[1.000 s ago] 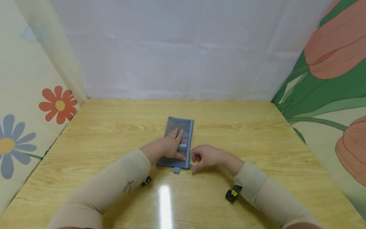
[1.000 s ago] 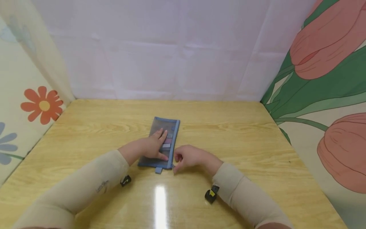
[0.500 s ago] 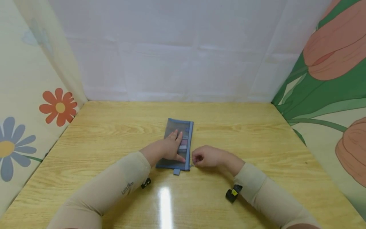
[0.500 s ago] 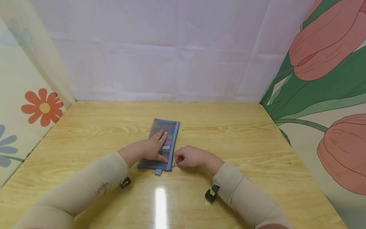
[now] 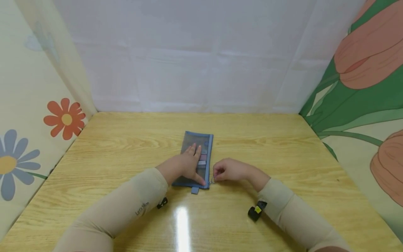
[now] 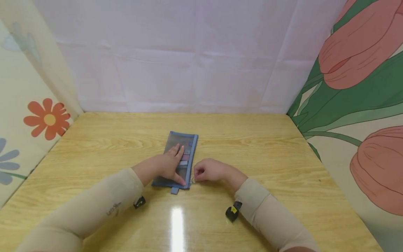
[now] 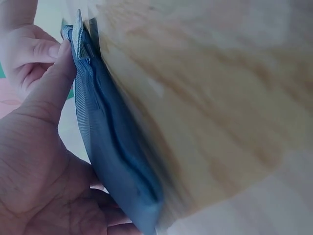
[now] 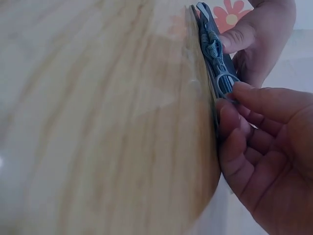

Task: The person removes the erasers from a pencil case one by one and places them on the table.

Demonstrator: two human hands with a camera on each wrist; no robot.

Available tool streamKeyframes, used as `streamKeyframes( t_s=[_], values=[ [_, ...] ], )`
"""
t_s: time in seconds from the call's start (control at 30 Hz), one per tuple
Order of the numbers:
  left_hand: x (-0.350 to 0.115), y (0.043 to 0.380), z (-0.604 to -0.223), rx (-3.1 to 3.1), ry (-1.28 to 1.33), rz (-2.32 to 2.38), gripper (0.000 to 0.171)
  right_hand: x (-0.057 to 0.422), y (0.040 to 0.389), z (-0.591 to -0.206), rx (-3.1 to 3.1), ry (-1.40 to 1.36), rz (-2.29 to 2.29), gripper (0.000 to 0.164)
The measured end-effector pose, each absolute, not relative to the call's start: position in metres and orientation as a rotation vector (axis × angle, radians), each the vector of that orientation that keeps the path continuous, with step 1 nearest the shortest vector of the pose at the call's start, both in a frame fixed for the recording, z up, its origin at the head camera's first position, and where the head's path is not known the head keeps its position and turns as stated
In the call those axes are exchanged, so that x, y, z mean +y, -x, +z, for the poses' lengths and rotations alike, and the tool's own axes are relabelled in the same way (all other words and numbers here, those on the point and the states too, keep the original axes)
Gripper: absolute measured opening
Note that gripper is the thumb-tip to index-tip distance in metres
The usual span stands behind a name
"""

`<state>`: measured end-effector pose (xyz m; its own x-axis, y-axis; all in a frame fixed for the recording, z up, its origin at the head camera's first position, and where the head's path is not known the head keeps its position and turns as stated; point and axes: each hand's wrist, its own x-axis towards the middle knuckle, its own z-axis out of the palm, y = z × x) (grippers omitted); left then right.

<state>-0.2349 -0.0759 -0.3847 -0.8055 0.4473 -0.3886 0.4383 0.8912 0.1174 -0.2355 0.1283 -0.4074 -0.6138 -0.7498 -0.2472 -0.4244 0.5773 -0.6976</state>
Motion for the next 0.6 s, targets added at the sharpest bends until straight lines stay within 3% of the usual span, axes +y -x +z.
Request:
streamKeyframes(
  t_s=[0.23, 0.6],
  values=[
    [-0.0732, 0.2331, -0.3828, 2.630, -0.598, 0.043, 0.143, 0.1269, 0.2366, -0.4095, 2.155, 0.742, -0.948, 0.013],
    [-0.0713, 0.2324, -0.3850, 2.639, -0.567, 0.024, 0.144, 0.1262, 0.2356, -0.4101, 2.134, 0.704, -0.990, 0.013]
  ],
)
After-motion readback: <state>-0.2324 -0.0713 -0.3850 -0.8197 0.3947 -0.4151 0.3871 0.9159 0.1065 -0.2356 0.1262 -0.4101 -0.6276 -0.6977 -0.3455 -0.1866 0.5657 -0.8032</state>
